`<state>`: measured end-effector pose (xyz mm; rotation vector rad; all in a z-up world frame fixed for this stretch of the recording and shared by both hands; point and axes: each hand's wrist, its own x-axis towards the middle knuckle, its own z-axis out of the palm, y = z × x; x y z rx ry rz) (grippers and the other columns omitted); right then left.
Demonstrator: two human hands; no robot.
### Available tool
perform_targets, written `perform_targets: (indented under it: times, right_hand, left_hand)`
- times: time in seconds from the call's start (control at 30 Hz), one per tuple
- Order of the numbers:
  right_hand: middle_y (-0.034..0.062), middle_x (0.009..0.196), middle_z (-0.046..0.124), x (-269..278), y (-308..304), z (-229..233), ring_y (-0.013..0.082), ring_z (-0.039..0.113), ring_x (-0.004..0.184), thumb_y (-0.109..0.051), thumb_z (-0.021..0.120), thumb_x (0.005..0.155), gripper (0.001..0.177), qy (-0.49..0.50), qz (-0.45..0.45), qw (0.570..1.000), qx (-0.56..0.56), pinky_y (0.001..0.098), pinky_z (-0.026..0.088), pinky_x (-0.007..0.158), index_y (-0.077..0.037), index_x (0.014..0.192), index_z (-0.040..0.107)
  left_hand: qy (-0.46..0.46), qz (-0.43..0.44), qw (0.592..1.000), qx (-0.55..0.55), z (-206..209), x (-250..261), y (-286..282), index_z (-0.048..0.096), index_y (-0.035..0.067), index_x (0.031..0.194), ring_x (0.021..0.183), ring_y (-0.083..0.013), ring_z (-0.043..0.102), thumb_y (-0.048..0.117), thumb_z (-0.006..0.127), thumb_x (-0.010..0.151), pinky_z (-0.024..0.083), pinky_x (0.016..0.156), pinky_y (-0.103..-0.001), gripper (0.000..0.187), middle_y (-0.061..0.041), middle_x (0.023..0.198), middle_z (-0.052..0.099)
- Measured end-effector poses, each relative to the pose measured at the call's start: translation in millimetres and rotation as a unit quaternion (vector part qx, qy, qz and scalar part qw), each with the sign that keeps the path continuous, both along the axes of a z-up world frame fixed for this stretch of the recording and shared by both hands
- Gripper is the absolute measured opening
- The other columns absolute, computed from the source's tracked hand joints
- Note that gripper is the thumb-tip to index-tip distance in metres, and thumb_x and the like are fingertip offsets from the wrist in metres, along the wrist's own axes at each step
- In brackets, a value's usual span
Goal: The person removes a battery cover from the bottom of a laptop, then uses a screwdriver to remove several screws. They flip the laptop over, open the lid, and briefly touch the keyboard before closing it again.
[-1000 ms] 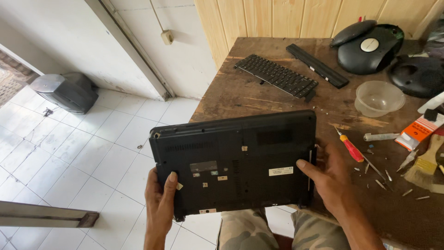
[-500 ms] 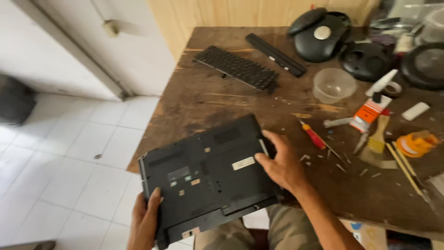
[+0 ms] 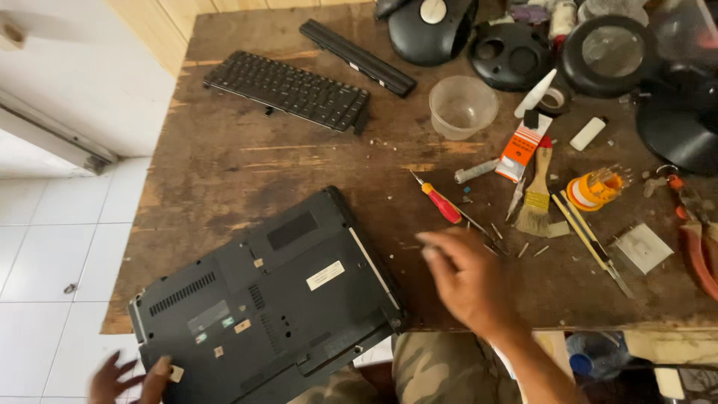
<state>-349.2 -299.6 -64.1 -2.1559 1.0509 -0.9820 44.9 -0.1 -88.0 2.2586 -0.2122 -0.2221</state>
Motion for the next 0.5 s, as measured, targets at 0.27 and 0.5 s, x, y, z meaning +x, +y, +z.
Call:
perform_targets:
  times: [0.27, 0.5]
  right_hand:
    - [0.0144, 0.125, 0.073, -101, -25, -45, 0.0328, 0.064, 0.111, -0.009, 0.078, 0.102, 0.028, 0.116, -0.105, 0.978, -0.134, 0.0462, 0.053, 0.100, -0.005, 0.130, 0.079]
    - [0.0097, 0.143, 0.071, -91, -3, -38, 0.0358, 0.061, 0.121, -0.018, 0.078, 0.100, 0.034, 0.217, -0.129, 0.952, -0.175, 0.0538, 0.047, 0.094, -0.022, 0.134, 0.082]
  left_hand:
    - [-0.188, -0.330, 0.901, 0.210, 46, -18, -97, 0.052, 0.013, 0.169, 0.158, -0.0377, 0.044, 0.056, 0.066, 0.096, 0.037, 0.121, -0.062, 0.086, -0.014, 0.171, 0.052]
    - [-0.144, -0.505, 0.836, 0.158, 55, -52, -192, 0.034, 0.010, 0.175, 0.172, -0.0368, 0.019, 0.058, 0.038, 0.112, 0.006, 0.134, -0.067, 0.080, -0.017, 0.183, 0.031]
